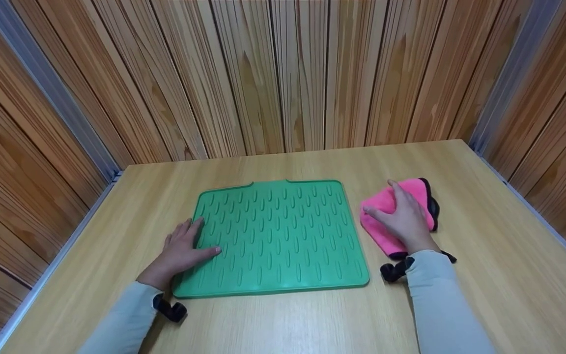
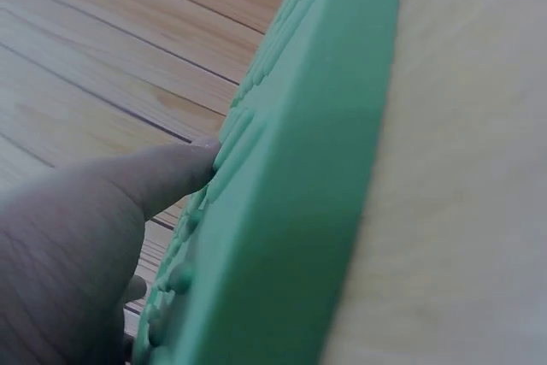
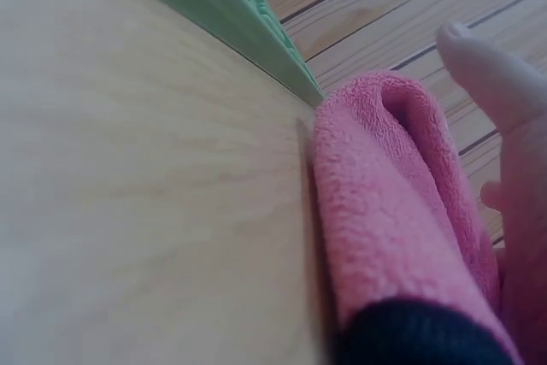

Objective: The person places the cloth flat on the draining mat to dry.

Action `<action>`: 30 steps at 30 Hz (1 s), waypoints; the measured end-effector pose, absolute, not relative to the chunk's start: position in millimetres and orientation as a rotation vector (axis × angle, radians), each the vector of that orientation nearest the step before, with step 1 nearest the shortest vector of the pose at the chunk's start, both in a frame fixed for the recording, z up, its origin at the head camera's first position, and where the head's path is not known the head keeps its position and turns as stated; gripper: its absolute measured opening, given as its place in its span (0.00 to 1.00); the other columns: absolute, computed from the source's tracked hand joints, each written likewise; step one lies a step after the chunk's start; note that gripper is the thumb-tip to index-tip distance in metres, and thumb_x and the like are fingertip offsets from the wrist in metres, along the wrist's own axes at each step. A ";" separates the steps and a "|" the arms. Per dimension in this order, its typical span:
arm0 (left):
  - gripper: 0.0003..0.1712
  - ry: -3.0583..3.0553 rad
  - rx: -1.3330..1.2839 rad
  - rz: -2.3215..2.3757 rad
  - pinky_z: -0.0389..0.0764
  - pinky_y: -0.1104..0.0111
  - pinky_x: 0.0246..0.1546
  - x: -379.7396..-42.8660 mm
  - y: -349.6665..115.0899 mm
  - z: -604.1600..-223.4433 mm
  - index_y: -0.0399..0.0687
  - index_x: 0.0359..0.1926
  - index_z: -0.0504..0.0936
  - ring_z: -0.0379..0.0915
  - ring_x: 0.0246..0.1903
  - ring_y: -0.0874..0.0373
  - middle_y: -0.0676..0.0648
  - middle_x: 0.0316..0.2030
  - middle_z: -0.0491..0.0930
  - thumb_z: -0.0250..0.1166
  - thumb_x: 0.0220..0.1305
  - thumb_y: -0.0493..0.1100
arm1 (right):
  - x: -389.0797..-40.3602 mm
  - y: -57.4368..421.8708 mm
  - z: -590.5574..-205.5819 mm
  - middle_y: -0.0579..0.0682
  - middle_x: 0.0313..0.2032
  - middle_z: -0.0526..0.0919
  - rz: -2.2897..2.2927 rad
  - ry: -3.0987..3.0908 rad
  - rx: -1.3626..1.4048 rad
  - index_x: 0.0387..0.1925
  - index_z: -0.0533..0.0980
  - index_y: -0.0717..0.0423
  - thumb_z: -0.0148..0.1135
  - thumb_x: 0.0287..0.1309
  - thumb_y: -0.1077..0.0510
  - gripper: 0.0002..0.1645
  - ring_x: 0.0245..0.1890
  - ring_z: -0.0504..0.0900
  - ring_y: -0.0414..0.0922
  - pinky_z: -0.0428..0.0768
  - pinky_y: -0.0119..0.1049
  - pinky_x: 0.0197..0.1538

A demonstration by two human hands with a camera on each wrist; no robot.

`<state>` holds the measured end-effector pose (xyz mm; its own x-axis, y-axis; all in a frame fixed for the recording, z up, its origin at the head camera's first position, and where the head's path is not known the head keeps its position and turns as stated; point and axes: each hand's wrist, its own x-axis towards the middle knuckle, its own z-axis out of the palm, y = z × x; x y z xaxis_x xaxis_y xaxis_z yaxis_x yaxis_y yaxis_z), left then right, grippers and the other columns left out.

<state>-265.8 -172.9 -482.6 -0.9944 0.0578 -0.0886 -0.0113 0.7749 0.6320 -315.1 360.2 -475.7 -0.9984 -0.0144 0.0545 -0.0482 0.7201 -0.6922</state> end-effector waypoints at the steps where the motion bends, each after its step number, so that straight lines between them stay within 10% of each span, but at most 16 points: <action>1: 0.63 2.860 0.038 1.024 0.33 0.31 0.90 -266.9 -173.5 -484.3 0.45 0.91 0.55 0.32 0.92 0.26 0.28 0.91 0.43 0.75 0.68 0.65 | -314.3 360.8 -477.4 0.77 0.88 0.47 1.140 -2.875 0.050 0.92 0.39 0.60 0.69 0.74 0.29 0.72 0.88 0.48 0.80 0.53 0.83 0.83; 15: 0.58 2.874 0.028 1.029 0.32 0.33 0.91 -269.9 -174.8 -489.3 0.42 0.90 0.59 0.32 0.92 0.29 0.30 0.92 0.43 0.73 0.70 0.63 | -311.4 361.8 -486.6 0.80 0.84 0.56 0.912 -2.895 0.092 0.89 0.52 0.62 0.79 0.64 0.32 0.71 0.83 0.55 0.82 0.58 0.86 0.77; 30: 0.56 2.911 0.037 1.009 0.36 0.32 0.91 -268.9 -173.7 -490.7 0.42 0.88 0.63 0.36 0.92 0.28 0.30 0.91 0.47 0.72 0.69 0.64 | -310.5 357.7 -488.7 0.78 0.73 0.72 0.786 -2.821 0.099 0.76 0.71 0.68 0.73 0.70 0.45 0.45 0.72 0.64 0.80 0.62 0.81 0.70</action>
<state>-268.9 -173.7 -490.7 -0.9979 0.0422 -0.0489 0.0029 0.7853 0.6191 -310.5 357.7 -488.7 -0.9755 -0.0083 0.2199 -0.1208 0.8553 -0.5038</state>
